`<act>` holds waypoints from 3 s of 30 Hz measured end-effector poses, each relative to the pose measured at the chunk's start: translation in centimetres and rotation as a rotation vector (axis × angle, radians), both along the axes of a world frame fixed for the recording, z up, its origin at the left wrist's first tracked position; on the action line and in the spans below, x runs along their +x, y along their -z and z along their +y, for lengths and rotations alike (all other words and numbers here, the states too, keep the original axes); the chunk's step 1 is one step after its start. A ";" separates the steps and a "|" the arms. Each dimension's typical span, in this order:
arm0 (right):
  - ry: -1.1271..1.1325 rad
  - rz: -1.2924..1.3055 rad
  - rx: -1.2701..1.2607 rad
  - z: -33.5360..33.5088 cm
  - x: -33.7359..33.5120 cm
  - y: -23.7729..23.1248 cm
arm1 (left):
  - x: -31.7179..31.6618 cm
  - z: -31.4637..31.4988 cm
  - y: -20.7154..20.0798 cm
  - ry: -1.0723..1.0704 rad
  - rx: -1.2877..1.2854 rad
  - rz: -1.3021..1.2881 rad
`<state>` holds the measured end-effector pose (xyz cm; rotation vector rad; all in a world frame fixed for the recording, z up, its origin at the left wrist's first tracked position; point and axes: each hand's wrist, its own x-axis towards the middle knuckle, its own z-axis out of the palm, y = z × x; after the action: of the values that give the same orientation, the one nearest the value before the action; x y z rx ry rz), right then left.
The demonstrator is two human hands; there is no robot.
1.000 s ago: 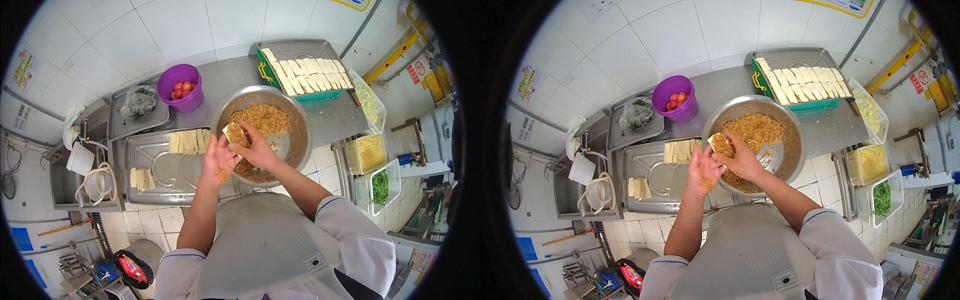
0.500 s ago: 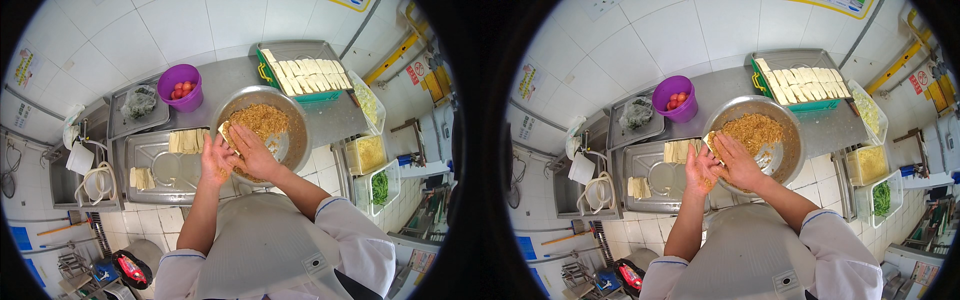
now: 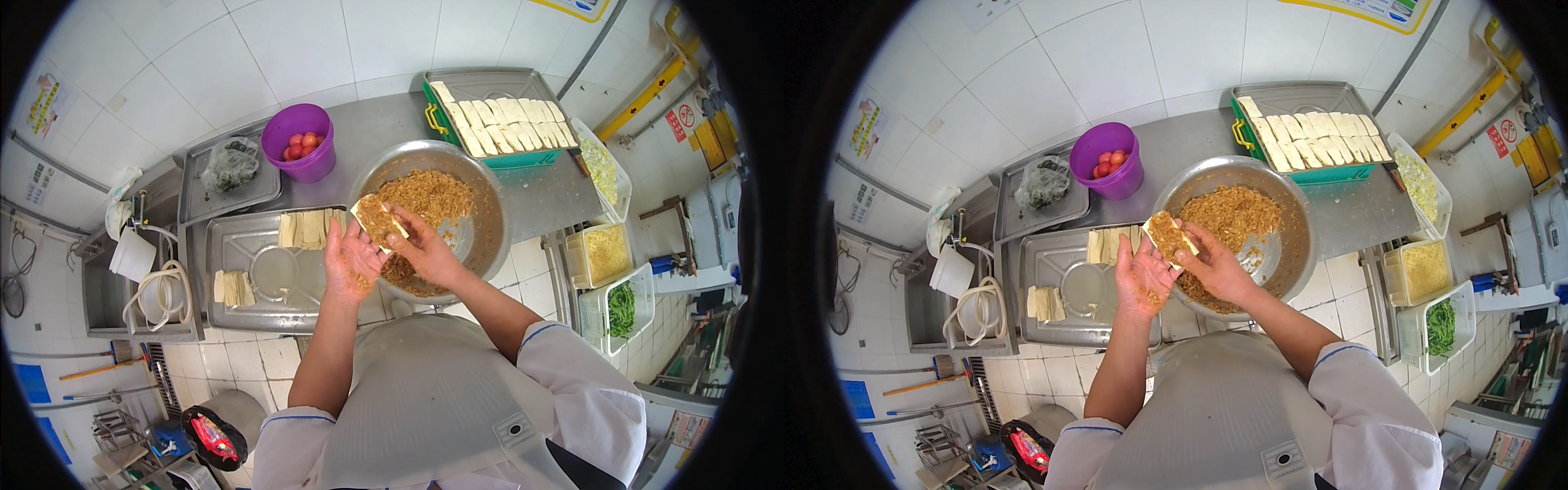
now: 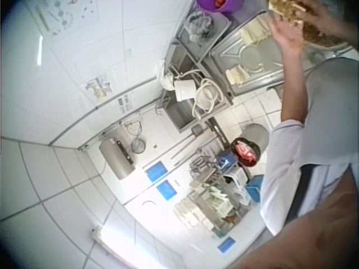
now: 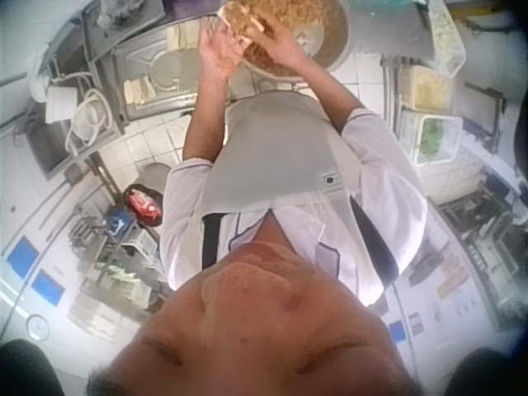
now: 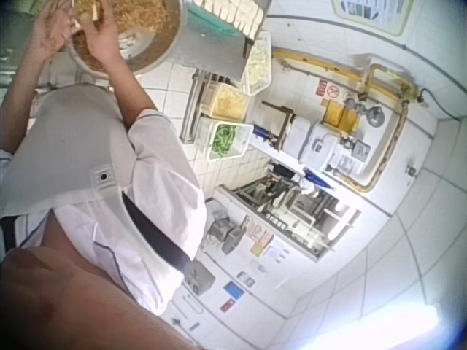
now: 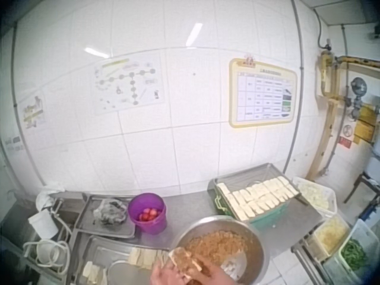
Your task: The person repeatedly picks up thin rectangular sheets, scoops a crumbly filling from a large metal bowl, places the filling onto each sheet, folds the sheet over, and arranges the finished units on a tray. The process continues throughout the clip with consistent hand movements and placement.
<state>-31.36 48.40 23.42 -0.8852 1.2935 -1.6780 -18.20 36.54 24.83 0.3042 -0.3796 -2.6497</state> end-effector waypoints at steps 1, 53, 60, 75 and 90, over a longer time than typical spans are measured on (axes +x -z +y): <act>-0.001 -0.029 0.060 0.0 -0.1 0.0 | 0.1 0.0 0.0 0.007 -0.008 0.007; -0.345 1.462 1.176 -41.3 14.5 19.0 | 32.8 -19.1 17.0 -0.419 0.154 -0.185; -0.302 1.286 1.292 -41.9 15.9 18.1 | 32.3 -20.5 17.5 -0.381 0.193 -0.187; -0.217 0.840 0.839 -36.3 16.5 14.9 | 29.1 -23.3 21.1 -0.310 0.163 -0.274; -0.532 0.605 0.613 -26.4 13.8 -1.4 | 18.3 -20.5 12.9 -0.006 -0.050 -0.114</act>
<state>-17.56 22.02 24.82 -1.2449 1.6429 -0.5496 0.08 16.05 11.90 0.4407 -0.4802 -2.6194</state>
